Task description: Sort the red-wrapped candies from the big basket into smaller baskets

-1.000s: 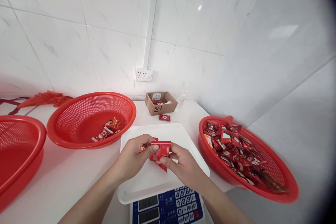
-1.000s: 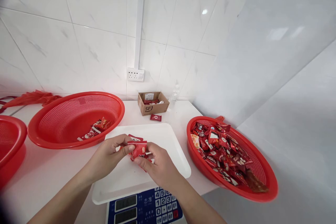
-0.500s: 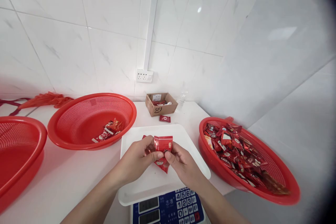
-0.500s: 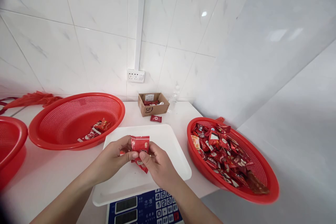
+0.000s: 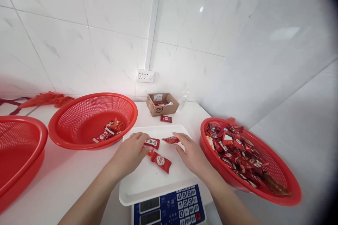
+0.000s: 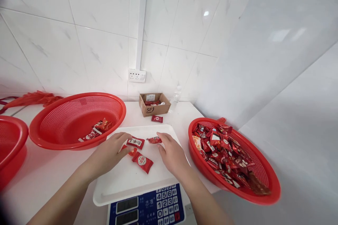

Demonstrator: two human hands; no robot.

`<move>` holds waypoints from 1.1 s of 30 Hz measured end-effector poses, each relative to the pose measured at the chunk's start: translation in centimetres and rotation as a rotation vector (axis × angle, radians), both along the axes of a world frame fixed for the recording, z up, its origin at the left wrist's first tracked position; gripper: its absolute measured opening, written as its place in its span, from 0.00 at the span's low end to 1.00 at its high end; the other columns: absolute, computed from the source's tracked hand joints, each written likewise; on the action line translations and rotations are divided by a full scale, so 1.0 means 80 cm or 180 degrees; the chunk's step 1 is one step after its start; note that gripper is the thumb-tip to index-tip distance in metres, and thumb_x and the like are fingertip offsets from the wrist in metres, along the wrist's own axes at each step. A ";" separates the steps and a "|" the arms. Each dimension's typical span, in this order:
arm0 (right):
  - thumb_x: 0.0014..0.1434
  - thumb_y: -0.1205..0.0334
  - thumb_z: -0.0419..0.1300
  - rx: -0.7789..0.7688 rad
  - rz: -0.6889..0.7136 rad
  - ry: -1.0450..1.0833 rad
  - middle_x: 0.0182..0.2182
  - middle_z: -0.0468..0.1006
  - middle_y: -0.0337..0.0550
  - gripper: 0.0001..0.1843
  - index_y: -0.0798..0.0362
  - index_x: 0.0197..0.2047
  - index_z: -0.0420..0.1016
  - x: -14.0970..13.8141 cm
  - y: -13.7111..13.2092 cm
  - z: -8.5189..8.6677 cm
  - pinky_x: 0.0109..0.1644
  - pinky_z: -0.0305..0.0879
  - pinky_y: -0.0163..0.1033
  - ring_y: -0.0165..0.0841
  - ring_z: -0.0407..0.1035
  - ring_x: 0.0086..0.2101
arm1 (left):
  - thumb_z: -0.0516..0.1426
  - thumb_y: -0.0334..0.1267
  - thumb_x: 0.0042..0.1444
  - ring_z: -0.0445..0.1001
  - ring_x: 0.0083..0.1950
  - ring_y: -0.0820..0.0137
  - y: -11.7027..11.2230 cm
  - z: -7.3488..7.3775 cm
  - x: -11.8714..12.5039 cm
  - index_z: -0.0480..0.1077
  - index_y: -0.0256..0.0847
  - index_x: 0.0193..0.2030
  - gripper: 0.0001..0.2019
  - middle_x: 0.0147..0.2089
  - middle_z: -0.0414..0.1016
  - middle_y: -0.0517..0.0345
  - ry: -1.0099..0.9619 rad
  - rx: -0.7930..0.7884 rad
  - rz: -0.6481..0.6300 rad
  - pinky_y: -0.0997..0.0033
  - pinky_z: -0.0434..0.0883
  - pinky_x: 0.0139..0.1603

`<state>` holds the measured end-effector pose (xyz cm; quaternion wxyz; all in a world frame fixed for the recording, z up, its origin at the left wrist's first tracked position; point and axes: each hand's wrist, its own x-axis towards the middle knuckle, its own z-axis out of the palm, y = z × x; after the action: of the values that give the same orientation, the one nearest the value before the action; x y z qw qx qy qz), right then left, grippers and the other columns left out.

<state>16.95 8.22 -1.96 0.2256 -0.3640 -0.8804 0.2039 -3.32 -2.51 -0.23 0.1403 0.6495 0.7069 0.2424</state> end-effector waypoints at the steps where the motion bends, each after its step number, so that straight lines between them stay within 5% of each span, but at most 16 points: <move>1: 0.58 0.67 0.50 -0.0044 0.0110 -0.0155 0.56 0.67 0.49 0.23 0.51 0.57 0.65 0.003 0.002 -0.003 0.59 0.58 0.52 0.39 0.61 0.55 | 0.49 0.41 0.59 0.67 0.52 0.59 0.000 -0.002 -0.001 0.66 0.43 0.48 0.12 0.51 0.70 0.51 0.0052 -0.0042 -0.0156 0.60 0.66 0.47; 6: 0.59 0.67 0.50 -0.0149 0.0558 -0.0544 0.62 0.59 0.42 0.24 0.47 0.58 0.65 0.005 -0.003 -0.006 0.63 0.49 0.56 0.41 0.46 0.63 | 0.48 0.35 0.59 0.66 0.52 0.60 0.001 -0.008 0.001 0.70 0.44 0.44 0.11 0.49 0.70 0.52 0.0190 -0.0091 -0.0457 0.61 0.66 0.49; 10: 0.60 0.65 0.51 -0.0279 0.0639 -0.0588 0.62 0.57 0.45 0.22 0.48 0.58 0.66 0.002 -0.012 0.003 0.63 0.50 0.55 0.41 0.47 0.62 | 0.48 0.33 0.58 0.68 0.47 0.61 0.002 -0.008 0.004 0.70 0.43 0.39 0.10 0.44 0.69 0.53 0.0154 -0.0143 -0.0451 0.63 0.67 0.44; 17: 0.58 0.57 0.56 -0.0523 0.0783 -0.0725 0.64 0.52 0.44 0.27 0.46 0.61 0.60 0.001 -0.030 0.016 0.63 0.47 0.56 0.43 0.42 0.63 | 0.48 0.35 0.58 0.71 0.41 0.64 0.002 -0.003 0.009 0.67 0.41 0.45 0.10 0.45 0.67 0.52 -0.0196 -0.0251 -0.0199 0.64 0.67 0.41; 25: 0.57 0.63 0.57 -0.0316 0.0864 -0.0934 0.62 0.59 0.46 0.26 0.48 0.60 0.63 -0.006 -0.049 0.031 0.61 0.53 0.54 0.45 0.50 0.61 | 0.45 0.28 0.58 0.71 0.42 0.65 0.007 -0.014 0.005 0.66 0.42 0.44 0.12 0.46 0.67 0.52 -0.0032 -0.0002 -0.0249 0.65 0.67 0.42; 33: 0.55 0.69 0.58 0.0107 0.1075 -0.1082 0.56 0.66 0.43 0.23 0.45 0.54 0.69 -0.017 -0.045 0.033 0.54 0.61 0.51 0.44 0.61 0.51 | 0.47 0.37 0.62 0.65 0.56 0.58 0.007 -0.017 0.005 0.64 0.41 0.51 0.13 0.54 0.67 0.49 0.0374 0.0046 -0.0363 0.59 0.66 0.49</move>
<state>15.61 4.61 0.70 0.0428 -0.2369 -0.9573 0.1598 -2.93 -1.98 -1.60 0.1075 0.7029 0.6740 0.2005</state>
